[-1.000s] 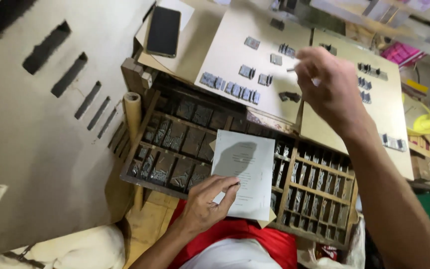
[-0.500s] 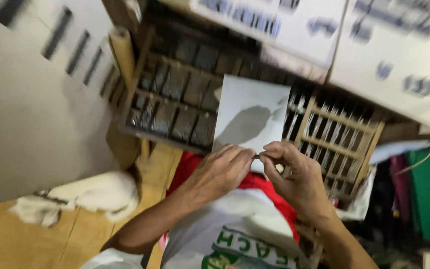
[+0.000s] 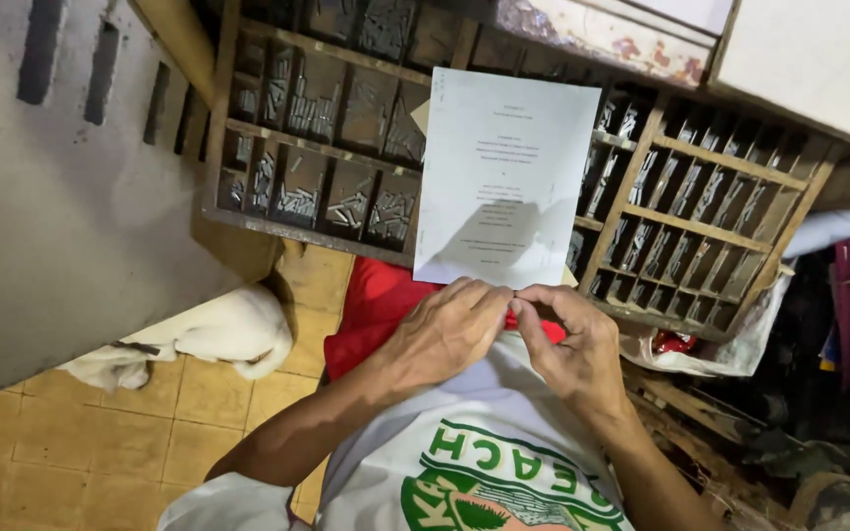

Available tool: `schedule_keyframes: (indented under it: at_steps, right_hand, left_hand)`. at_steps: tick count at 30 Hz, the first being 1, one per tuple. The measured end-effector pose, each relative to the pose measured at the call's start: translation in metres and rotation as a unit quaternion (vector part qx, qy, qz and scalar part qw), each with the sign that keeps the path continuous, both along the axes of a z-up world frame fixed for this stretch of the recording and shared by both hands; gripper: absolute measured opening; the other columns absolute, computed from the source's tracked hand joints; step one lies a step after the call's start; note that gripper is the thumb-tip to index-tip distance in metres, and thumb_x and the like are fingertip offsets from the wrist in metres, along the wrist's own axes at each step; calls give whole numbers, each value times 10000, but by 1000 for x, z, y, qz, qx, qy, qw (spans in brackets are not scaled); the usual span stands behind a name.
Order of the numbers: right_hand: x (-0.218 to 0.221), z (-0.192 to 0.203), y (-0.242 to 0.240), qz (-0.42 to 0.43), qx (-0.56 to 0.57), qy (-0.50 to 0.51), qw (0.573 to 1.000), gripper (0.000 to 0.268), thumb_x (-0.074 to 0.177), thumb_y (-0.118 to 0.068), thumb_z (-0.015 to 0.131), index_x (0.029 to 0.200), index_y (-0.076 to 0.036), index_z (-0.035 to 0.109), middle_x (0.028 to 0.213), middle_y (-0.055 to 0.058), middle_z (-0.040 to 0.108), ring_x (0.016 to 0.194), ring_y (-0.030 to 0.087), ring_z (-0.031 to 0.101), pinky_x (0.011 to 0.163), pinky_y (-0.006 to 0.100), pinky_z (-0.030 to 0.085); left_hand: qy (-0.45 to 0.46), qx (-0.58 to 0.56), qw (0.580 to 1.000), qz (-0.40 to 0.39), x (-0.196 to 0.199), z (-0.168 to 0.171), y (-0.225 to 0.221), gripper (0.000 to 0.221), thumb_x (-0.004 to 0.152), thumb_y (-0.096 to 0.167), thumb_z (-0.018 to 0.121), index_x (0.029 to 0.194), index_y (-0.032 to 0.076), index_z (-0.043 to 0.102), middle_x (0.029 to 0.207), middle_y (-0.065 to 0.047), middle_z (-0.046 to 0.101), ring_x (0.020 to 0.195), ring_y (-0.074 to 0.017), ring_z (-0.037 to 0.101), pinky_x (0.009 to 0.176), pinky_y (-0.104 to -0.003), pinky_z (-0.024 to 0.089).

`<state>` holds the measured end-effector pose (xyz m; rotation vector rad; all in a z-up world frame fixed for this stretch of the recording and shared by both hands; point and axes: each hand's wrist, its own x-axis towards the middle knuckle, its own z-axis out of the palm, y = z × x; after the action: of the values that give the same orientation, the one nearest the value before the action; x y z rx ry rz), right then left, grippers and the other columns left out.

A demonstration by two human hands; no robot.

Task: Arranging individual metal type characters from a sorting tray onto a layout board, following a printed guide.

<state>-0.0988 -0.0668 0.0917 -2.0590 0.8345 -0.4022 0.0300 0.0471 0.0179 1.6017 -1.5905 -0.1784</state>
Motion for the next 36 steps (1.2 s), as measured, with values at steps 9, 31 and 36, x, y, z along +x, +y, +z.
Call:
schedule_keyframes:
  at_steps: [9, 31, 36]
  right_hand:
    - [-8, -15, -4, 8, -11, -9, 1000, 55, 881, -121, 817, 903, -75, 795, 786, 86, 755, 709, 221, 728, 705, 353, 577]
    - [-5, 13, -7, -30, 202, -14, 979, 104, 840, 5, 808, 936, 37, 780, 816, 143, 762, 779, 127, 676, 744, 304, 613]
    - [-10, 18, -15, -8, 227, -16, 974, 137, 829, 22, 806, 960, 51, 776, 838, 129, 772, 782, 106, 675, 738, 268, 618]
  left_hand:
    - [61, 13, 998, -3, -2, 2, -1, 164, 1004, 93, 556, 1128, 38, 648, 824, -114, 591, 747, -313, 652, 620, -385, 564]
    - [-30, -30, 999, 30, -1, 16, 5, 192, 1042, 63, 558, 1202, 50, 662, 925, -97, 662, 827, -227, 680, 633, -278, 587]
    - [-49, -79, 995, 25, 4, 24, 4, 179, 1050, 55, 557, 1179, 15, 674, 941, -113, 658, 847, -231, 676, 650, -271, 589]
